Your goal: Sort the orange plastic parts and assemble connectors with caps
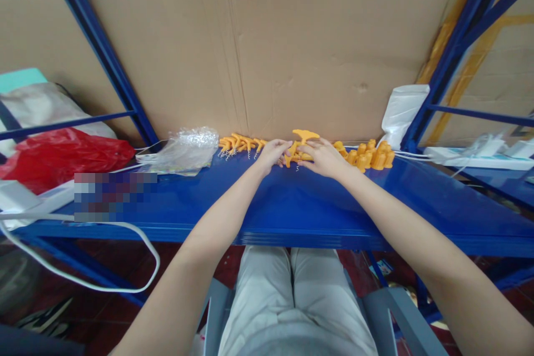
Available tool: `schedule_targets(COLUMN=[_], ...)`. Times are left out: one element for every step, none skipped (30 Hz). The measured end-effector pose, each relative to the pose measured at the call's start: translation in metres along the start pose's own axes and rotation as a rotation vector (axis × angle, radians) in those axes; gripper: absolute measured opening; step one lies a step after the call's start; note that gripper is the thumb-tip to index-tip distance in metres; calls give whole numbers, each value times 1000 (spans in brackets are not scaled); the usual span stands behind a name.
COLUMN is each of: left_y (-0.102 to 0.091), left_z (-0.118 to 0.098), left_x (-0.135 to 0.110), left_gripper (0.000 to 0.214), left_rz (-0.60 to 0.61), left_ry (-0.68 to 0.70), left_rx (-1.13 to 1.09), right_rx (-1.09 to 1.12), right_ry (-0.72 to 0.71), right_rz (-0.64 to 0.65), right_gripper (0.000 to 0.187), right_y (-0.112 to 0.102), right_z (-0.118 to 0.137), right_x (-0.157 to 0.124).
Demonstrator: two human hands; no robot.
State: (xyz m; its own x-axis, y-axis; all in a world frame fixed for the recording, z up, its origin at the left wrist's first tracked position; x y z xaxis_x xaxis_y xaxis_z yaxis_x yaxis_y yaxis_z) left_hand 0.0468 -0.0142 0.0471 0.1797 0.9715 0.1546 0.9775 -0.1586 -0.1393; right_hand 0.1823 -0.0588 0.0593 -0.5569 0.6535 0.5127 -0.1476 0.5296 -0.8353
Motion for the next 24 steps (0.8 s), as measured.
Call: schedule_targets(left_y=[3,6,11,16,20,23,26,27,27,27,28,28,27,27,27,26,26,25,25,24,23,22,21,19], left_z=[1,3,6,8,11,13,16,17,19,20,21,22,23,23,23,22,21,20,20,19,18,18,17,17], left_x=[0,-1,-2,-4,-5,-6,-7,-6,-5,-4,-3,-2,-1,-1,0,0,1,1,1,2,2,2,3,3], left_gripper=[16,17,17,17,16,16,15,15,15,14,13,12,10,9,9,9,11,12,14,16,17,18,18,18], left_rz=[42,104,180,260,333,388,423,438,443,442,438,435,429,418,403,384,365,348,331,314,295,273,247,218], left_ry=[-2,-7,-13,-17,-19,-16,-10,-1,7,15,22,26,29,31,31,30,29,27,23,16,8,-2,-11,-21], left_rx=[53,110,164,213,254,286,308,322,330,334,335,334,330,322,307,285,256,220,179,137,92,48,3,-41], right_rx=[-4,-6,-8,-9,-8,-4,2,11,22,34,46,57,67,76,85,94,105,116,126,134,141,148,156,163], right_ry=[27,52,73,91,105,114,116,113,108,100,93,88,88,89,94,100,104,107,109,111,114,116,117,116], right_rz=[-7,-13,-14,-13,-9,-4,2,7,12,16,19,21,23,26,27,26,24,20,14,9,5,3,0,-2], right_gripper=[40,41,42,42,43,43,42,42,41,41,41,41,41,41,42,42,43,44,46,47,49,51,53,55], right_y=[-1,-2,-2,-2,-2,-1,0,1,3,5,6,8,9,11,12,13,13,14,14,14,14,14,13,13], right_z=[-4,-9,-13,-17,-20,-22,-24,-25,-25,-24,-23,-23,-22,-21,-21,-21,-21,-20,-20,-20,-20,-20,-20,-20], right_x=[-1,-1,-2,-2,-3,-3,-3,-4,-3,-3,-3,-3,-3,-3,-2,-2,-2,-2,-2,-2,-2,-2,-2,-2])
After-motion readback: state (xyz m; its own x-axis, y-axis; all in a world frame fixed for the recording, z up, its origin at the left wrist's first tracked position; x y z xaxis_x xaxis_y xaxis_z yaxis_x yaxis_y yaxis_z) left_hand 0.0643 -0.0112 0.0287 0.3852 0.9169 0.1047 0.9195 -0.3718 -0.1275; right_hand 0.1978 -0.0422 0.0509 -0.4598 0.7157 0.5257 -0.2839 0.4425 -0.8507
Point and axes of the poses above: each hand's wrist, its own x-axis towards the middle knuckle, its own y-axis out of the palm, z = x × y, the point moved 6 cm from there along x, towards the middle knuckle, and after that the axes turned 2 degrees about x, right-handed, at the moved point
